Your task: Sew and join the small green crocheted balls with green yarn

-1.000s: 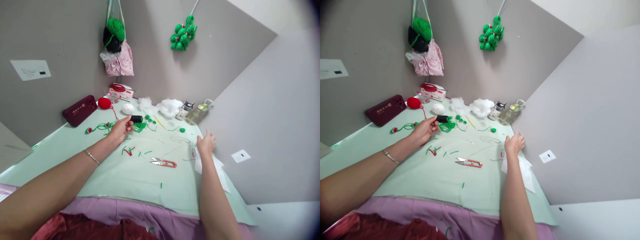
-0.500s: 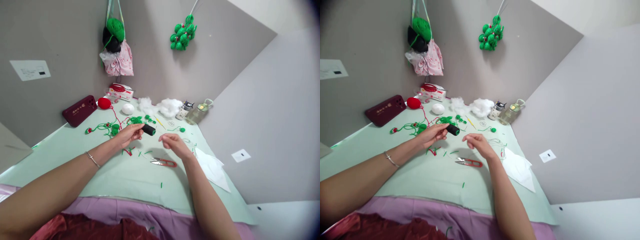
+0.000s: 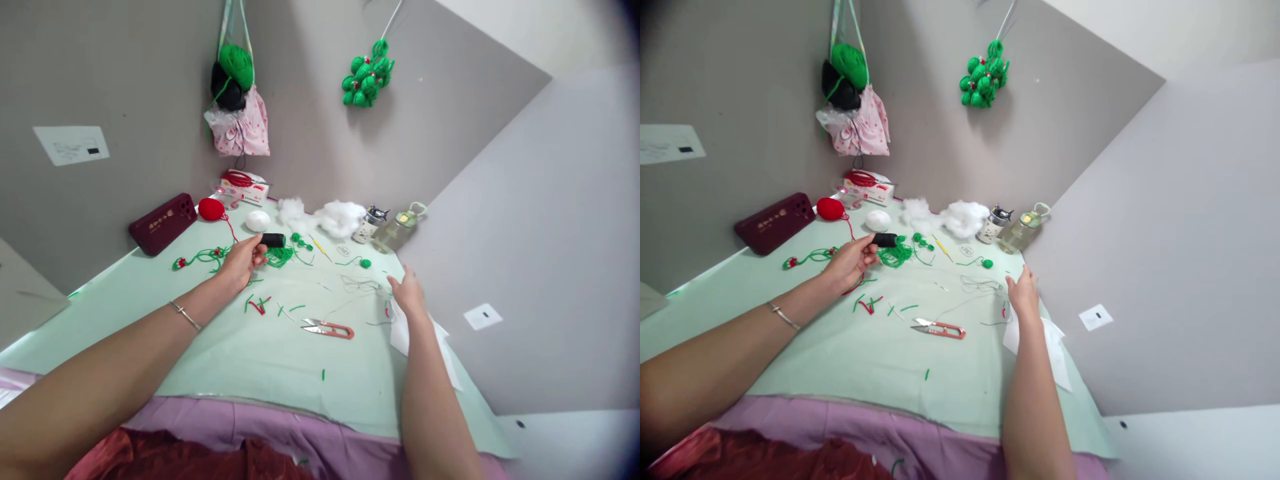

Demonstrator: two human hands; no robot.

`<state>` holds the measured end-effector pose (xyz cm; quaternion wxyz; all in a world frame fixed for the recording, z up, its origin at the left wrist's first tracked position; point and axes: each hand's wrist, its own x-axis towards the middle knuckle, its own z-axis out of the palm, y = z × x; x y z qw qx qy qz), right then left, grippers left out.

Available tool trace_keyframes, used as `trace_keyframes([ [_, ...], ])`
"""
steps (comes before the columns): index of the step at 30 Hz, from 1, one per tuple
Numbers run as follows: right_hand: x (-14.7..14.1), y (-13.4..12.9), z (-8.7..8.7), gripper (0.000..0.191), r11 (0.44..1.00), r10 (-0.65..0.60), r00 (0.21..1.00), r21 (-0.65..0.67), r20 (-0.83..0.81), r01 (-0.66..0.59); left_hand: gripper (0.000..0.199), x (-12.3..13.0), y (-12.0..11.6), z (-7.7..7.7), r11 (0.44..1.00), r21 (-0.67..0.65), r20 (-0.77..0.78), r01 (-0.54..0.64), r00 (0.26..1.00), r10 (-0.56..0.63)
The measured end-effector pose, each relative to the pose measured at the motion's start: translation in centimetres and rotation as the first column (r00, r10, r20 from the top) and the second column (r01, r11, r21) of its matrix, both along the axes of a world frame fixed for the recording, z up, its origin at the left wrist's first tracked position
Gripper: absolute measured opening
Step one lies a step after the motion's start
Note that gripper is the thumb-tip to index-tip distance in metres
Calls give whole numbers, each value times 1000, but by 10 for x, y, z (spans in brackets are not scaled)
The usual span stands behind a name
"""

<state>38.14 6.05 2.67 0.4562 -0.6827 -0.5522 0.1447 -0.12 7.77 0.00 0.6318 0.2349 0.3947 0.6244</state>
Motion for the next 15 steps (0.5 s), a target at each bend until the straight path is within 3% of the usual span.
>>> trace_keyframes([
  [3,-16,-12,18,22,980,144,989,-145,28,-138,24,0,-1,3,1000,-9,27,-2,1000,2],
  [5,-42,-23,28,22,894,355,935,-296,6,-337,25,1,-3,6,1000,-10,39,8,999,-8],
  [7,-75,-34,31,22,590,689,724,-550,-39,-591,26,2,-5,7,1000,-10,49,20,999,-20],
  [8,-92,-39,30,22,473,772,632,-608,-62,-638,27,2,-5,8,1000,-8,53,26,998,-25],
  [9,-108,-44,27,23,396,816,574,-663,-63,-635,28,2,-6,8,999,-6,57,31,998,-31],
  [10,-121,-49,23,24,372,839,544,-715,-13,-592,28,2,-6,8,999,-3,61,37,997,-37],
  [13,-144,-56,12,16,449,855,479,-748,200,-490,28,2,-7,8,998,5,70,64,995,-65],
  [15,-146,-56,9,11,459,856,465,-745,225,-484,26,2,-8,9,996,5,74,87,993,-88],
])
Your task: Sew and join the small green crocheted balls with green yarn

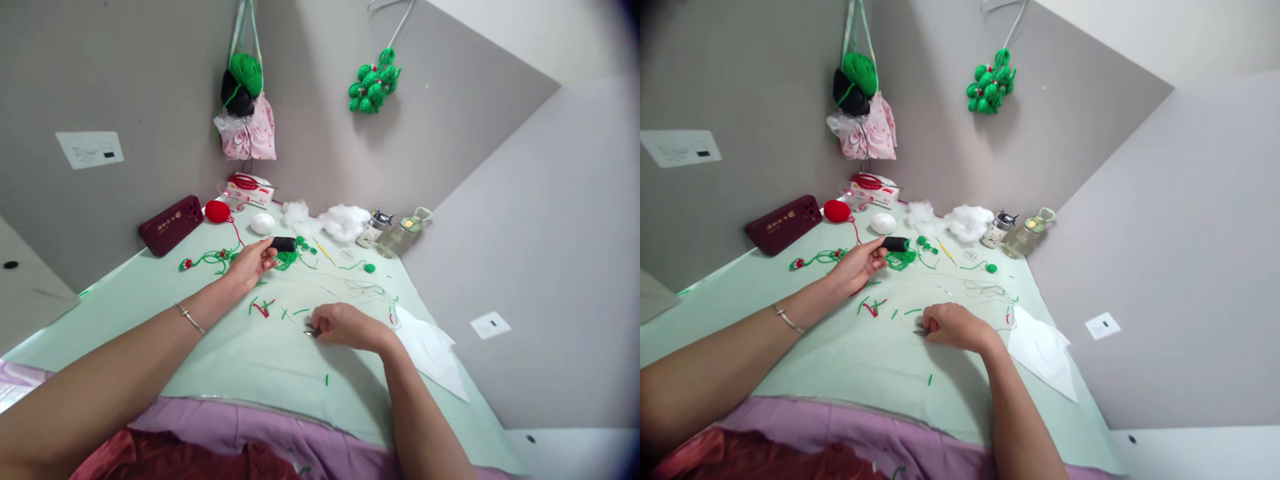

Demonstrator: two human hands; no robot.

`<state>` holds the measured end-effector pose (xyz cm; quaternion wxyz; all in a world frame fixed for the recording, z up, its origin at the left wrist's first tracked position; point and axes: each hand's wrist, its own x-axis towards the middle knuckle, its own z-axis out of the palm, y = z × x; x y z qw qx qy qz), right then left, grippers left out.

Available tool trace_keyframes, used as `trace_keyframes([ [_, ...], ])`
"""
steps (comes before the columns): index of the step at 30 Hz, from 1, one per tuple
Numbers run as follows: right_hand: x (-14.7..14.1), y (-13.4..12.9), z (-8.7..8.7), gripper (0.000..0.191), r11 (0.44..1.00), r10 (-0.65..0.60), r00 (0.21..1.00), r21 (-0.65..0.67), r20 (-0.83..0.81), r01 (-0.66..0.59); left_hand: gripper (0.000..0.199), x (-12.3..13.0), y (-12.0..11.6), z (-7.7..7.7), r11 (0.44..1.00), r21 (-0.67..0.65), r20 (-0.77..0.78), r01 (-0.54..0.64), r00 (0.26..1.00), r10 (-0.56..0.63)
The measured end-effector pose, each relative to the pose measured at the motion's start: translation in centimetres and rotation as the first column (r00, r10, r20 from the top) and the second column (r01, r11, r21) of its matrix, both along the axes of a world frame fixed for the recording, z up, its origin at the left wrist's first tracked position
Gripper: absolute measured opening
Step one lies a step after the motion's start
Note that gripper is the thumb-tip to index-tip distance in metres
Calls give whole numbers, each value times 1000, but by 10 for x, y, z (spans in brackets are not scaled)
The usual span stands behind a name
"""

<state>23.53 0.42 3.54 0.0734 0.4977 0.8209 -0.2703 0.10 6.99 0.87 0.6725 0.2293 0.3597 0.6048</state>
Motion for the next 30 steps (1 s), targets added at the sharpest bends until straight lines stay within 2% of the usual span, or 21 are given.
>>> trace_keyframes([
  [3,6,2,1,14,1000,3,1000,-6,-26,-3,25,1,-2,2,999,-4,7,40,999,-40],
  [6,10,1,5,20,999,-13,999,32,35,12,27,2,-3,3,997,-9,16,77,997,-77],
  [8,11,0,8,16,999,-42,996,25,79,40,27,1,-2,3,995,-11,26,94,995,-94],
  [11,16,-1,12,8,998,-58,997,-30,42,60,27,0,-1,1,994,-10,43,109,993,-109],
  [13,21,3,15,13,999,-41,998,-16,-49,41,25,-1,1,-1,993,-6,55,121,991,-121],
  [15,27,9,17,16,999,-30,976,-24,-214,25,23,-2,2,-2,991,0,65,136,989,-136],
  [17,32,15,17,20,992,-113,907,-103,-406,77,23,-2,3,-1,989,6,70,149,986,-149],
  [20,33,21,13,31,951,-308,749,-171,-587,257,25,-2,1,1,985,16,64,170,983,-171],
  [21,31,22,12,34,941,-330,716,-156,-615,300,25,-1,0,1,984,19,58,177,982,-178],
  [23,24,20,8,38,939,-308,709,-84,-635,333,26,1,-2,2,982,24,40,189,981,-190],
  [26,12,16,3,34,930,-244,775,86,-583,357,29,6,-6,1,979,37,2,202,979,-202],
  [28,5,14,-1,28,897,-225,813,211,-537,388,33,9,-10,1,976,67,-62,208,977,-204],
  [30,-2,14,-4,26,871,-223,831,278,-510,405,38,12,-14,2,969,106,-147,224,967,-208],
])
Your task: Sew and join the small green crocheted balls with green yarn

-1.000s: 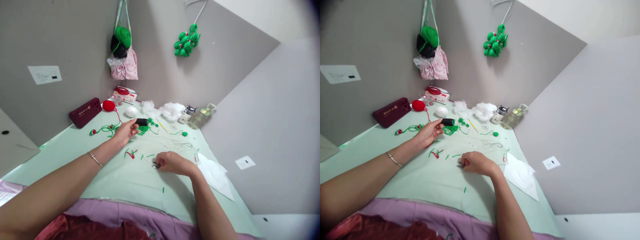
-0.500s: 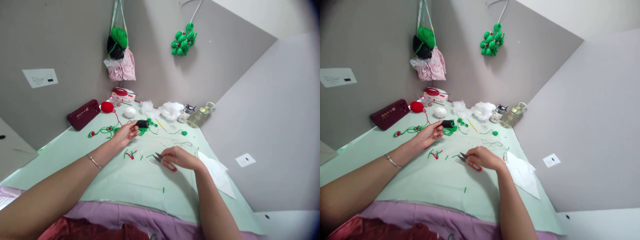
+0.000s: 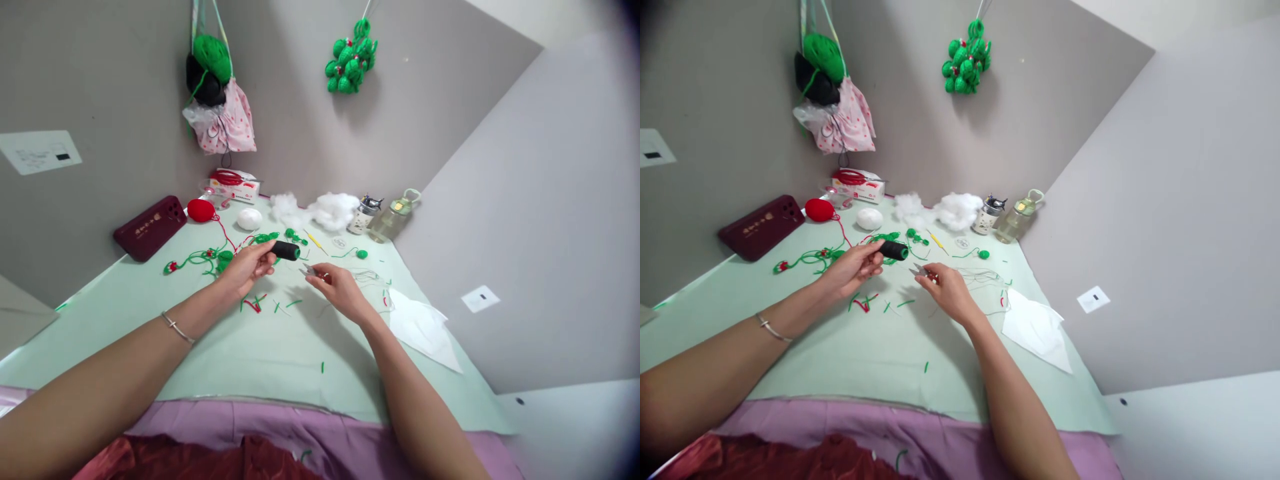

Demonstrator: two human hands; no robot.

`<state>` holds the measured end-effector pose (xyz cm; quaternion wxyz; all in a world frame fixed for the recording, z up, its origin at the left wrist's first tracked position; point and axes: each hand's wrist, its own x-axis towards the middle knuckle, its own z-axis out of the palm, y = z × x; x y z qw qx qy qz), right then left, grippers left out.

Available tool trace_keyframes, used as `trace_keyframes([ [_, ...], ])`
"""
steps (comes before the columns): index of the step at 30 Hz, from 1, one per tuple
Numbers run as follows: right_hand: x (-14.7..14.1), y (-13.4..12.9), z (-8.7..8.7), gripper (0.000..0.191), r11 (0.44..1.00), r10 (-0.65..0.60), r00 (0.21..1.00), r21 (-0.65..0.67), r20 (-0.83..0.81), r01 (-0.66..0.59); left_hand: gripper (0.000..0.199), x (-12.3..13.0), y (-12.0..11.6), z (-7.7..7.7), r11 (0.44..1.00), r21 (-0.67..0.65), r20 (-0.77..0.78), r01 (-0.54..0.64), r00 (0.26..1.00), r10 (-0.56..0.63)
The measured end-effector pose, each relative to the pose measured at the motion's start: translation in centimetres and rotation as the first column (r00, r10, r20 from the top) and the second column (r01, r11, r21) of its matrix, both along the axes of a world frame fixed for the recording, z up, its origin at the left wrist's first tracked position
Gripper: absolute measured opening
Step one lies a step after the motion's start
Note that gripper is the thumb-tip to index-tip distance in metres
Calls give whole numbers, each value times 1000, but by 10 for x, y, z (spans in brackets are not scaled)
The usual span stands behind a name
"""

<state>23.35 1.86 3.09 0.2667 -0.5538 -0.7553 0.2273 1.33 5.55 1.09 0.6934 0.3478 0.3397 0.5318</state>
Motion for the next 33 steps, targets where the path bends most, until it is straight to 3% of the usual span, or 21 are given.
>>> trace_keyframes([
  [5,-15,4,-8,26,1000,17,999,-4,-27,-17,41,5,-11,3,992,112,-139,64,989,-48],
  [9,-21,4,-10,31,998,54,998,-25,10,-54,39,7,-12,3,984,146,-156,106,984,-83],
  [13,-6,5,-7,31,964,188,980,-203,62,-171,39,5,-8,1,992,111,-133,55,990,-40],
  [16,13,8,-1,43,971,111,992,-218,54,-96,40,3,-5,0,996,82,-134,31,991,-20],
  [20,22,6,9,55,971,58,988,-221,-141,-88,41,4,-8,0,993,109,-192,53,981,-31],
  [23,11,-2,12,56,955,71,931,-245,-357,-167,39,9,-13,-2,971,181,-291,156,952,-99],
  [25,4,-1,10,51,958,72,905,-225,-419,-180,40,12,-15,-5,953,219,-347,210,930,-125],
  [28,15,11,7,44,983,-13,911,-174,-413,-65,35,13,-14,-9,949,246,-362,196,927,-98],
  [30,40,25,6,46,985,-164,920,-108,-357,133,32,12,-10,-11,953,253,-362,165,930,-65],
  [31,57,31,6,47,960,-278,908,-49,-313,277,32,10,-8,-12,954,258,-375,152,926,-46],
  [33,96,38,6,49,808,-550,812,120,-195,577,27,8,-4,-14,950,279,-438,139,899,-3],
])
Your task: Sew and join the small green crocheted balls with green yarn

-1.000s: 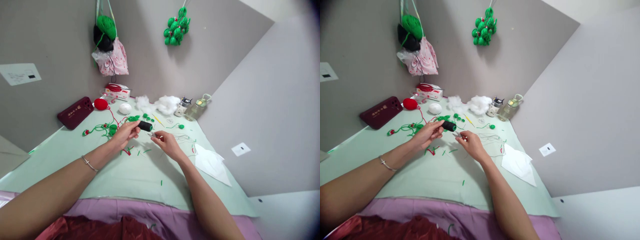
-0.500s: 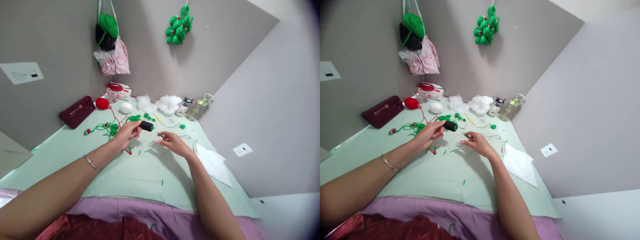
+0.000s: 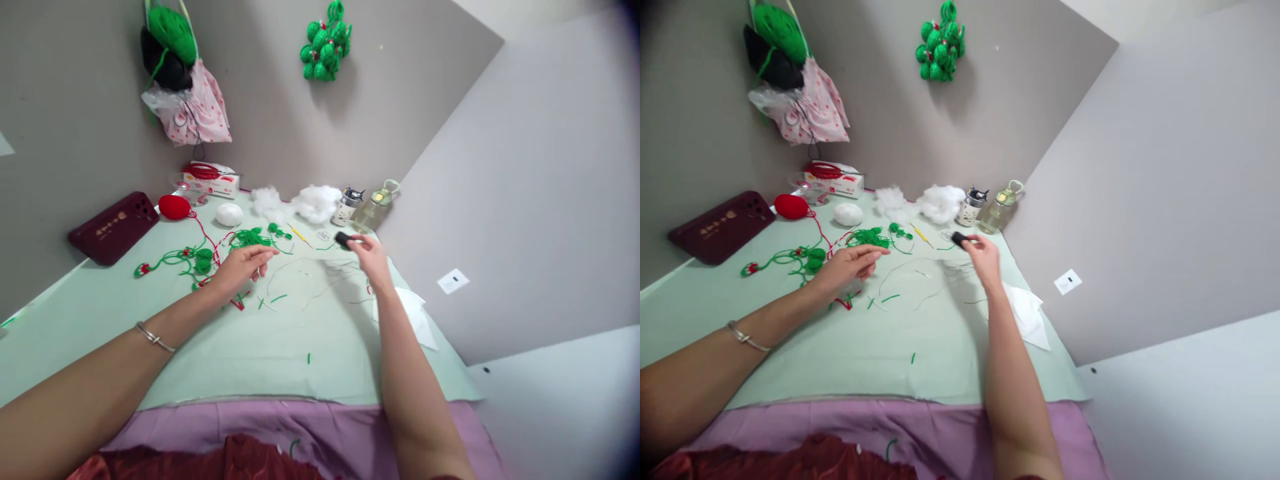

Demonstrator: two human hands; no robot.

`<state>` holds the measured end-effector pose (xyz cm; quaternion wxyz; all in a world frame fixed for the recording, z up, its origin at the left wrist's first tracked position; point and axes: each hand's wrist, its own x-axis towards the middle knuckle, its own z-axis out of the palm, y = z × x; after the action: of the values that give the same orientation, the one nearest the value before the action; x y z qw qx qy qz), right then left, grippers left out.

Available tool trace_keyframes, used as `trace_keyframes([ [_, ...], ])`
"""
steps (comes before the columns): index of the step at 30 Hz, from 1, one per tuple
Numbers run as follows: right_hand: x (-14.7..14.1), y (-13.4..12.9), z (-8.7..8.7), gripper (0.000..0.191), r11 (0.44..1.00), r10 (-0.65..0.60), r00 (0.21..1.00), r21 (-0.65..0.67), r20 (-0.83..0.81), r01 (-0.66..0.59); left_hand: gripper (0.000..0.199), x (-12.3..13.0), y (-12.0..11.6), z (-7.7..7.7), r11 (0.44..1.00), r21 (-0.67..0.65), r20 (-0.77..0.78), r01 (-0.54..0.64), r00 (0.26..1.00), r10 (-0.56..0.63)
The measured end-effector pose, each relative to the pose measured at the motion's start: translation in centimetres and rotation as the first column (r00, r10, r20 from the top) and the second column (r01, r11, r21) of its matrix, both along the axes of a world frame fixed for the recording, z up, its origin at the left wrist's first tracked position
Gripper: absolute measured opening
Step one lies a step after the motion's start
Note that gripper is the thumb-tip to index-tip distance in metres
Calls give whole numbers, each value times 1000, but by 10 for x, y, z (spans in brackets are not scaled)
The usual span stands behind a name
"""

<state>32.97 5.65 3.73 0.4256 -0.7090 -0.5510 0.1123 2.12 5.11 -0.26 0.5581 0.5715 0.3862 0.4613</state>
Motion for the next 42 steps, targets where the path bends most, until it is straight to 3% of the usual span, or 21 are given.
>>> trace_keyframes([
  [4,73,-8,4,43,956,-292,952,3,90,293,13,-3,4,-4,988,156,-225,6,974,30],
  [7,96,-20,10,35,932,-351,924,-39,154,361,9,-5,5,-7,966,232,-388,114,921,-16],
  [9,91,-25,17,34,944,-313,933,-51,177,326,10,-7,5,-9,952,225,-481,208,873,-77],
  [11,68,-28,24,33,977,-158,972,-117,173,179,13,-10,5,-11,923,217,-573,317,807,-143],
  [12,52,-30,27,32,982,-17,988,-185,151,45,15,-11,6,-12,903,222,-612,368,774,-165],
  [13,33,-32,30,35,902,287,954,-360,89,-238,17,-12,7,-14,882,229,-645,412,743,-179],
  [15,-8,-39,32,37,613,659,750,-540,-54,-577,19,-14,8,-16,853,245,-692,460,700,-178],
  [18,-63,-50,25,37,323,875,467,-564,-128,-760,13,-13,9,-19,846,250,-739,470,658,-147],
  [19,-75,-53,22,37,262,903,408,-574,-138,-776,12,-13,8,-19,845,250,-746,472,650,-143],
  [21,-87,-57,15,31,202,916,365,-592,-168,-780,12,-11,7,-19,847,257,-747,465,652,-132],
  [23,-86,-57,12,23,237,907,397,-610,-141,-757,12,-9,5,-18,857,271,-731,437,673,-112],
  [24,-83,-56,11,20,294,896,437,-623,-86,-725,12,-8,4,-18,866,281,-713,413,694,-99],
  [27,-73,-52,11,14,540,808,542,-661,232,-522,11,-5,3,-14,900,308,-583,307,809,-76],
  [29,-74,-51,10,16,636,750,506,-674,426,-375,8,-3,1,-10,937,268,-446,223,891,-85],
  [32,-84,-52,7,18,671,735,379,-685,563,-284,7,1,-2,-4,983,120,-235,142,966,-111],
  [34,-89,-53,4,20,666,742,356,-682,568,-302,7,4,-4,-2,992,29,-98,123,988,-119],
  [35,-90,-52,3,19,668,741,382,-665,553,-334,8,5,-5,-1,993,-15,-31,119,992,-120],
  [37,-89,-49,2,14,681,726,519,-580,451,-447,14,8,-6,-3,987,-109,102,121,989,-110],
  [39,-86,-44,1,8,686,704,688,-417,174,-596,20,10,-7,-5,974,-189,226,129,970,-84],
  [40,-85,-41,1,5,692,683,730,-310,-10,-652,22,11,-7,-7,966,-221,279,133,958,-68],
  [42,-84,-36,0,5,721,618,707,-112,-343,-684,29,13,-8,-10,951,-272,354,148,934,-44],
])
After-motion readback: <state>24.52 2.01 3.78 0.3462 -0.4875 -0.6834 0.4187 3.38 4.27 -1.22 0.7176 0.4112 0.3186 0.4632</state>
